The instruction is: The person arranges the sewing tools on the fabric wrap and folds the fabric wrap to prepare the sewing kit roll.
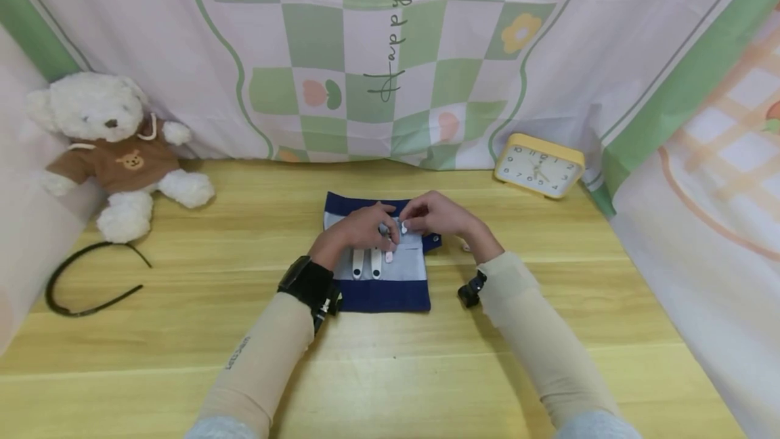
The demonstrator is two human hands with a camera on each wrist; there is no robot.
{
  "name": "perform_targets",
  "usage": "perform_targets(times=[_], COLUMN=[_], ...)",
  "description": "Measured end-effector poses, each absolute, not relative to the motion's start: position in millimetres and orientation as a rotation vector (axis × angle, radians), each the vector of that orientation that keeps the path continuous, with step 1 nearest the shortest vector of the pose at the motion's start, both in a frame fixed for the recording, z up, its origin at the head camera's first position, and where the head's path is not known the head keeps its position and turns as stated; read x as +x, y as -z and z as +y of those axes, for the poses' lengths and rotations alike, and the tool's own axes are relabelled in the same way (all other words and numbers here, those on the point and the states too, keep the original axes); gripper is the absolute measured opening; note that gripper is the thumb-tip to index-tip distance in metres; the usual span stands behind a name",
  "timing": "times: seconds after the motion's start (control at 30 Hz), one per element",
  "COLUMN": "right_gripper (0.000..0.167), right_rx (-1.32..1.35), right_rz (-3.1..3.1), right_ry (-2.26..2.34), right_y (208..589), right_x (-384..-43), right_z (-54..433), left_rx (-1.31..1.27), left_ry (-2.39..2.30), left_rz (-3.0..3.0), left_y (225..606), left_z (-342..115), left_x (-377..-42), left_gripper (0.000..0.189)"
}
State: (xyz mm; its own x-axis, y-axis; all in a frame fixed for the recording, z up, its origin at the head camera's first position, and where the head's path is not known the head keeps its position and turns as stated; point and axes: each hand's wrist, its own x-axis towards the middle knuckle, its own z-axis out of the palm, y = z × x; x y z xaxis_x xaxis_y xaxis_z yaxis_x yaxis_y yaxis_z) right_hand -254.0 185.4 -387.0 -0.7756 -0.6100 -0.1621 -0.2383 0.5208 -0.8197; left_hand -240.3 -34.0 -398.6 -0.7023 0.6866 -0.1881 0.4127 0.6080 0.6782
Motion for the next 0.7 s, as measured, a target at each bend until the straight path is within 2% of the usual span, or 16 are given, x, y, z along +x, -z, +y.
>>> perform_targets(times=[0.7], right_gripper=[0.017], right_rx=[-0.779], right_rz=[2.341], right_ry=[1.008], right_y=[389.4], right_x=[-258.4], right_z=[178.3], left_rx=[0.805], left_ry=[-0.848], left_rz=[2.415], left_y=[397.4], left_z=[-32.3], left_x=[-239.1], left_gripper=[0.007])
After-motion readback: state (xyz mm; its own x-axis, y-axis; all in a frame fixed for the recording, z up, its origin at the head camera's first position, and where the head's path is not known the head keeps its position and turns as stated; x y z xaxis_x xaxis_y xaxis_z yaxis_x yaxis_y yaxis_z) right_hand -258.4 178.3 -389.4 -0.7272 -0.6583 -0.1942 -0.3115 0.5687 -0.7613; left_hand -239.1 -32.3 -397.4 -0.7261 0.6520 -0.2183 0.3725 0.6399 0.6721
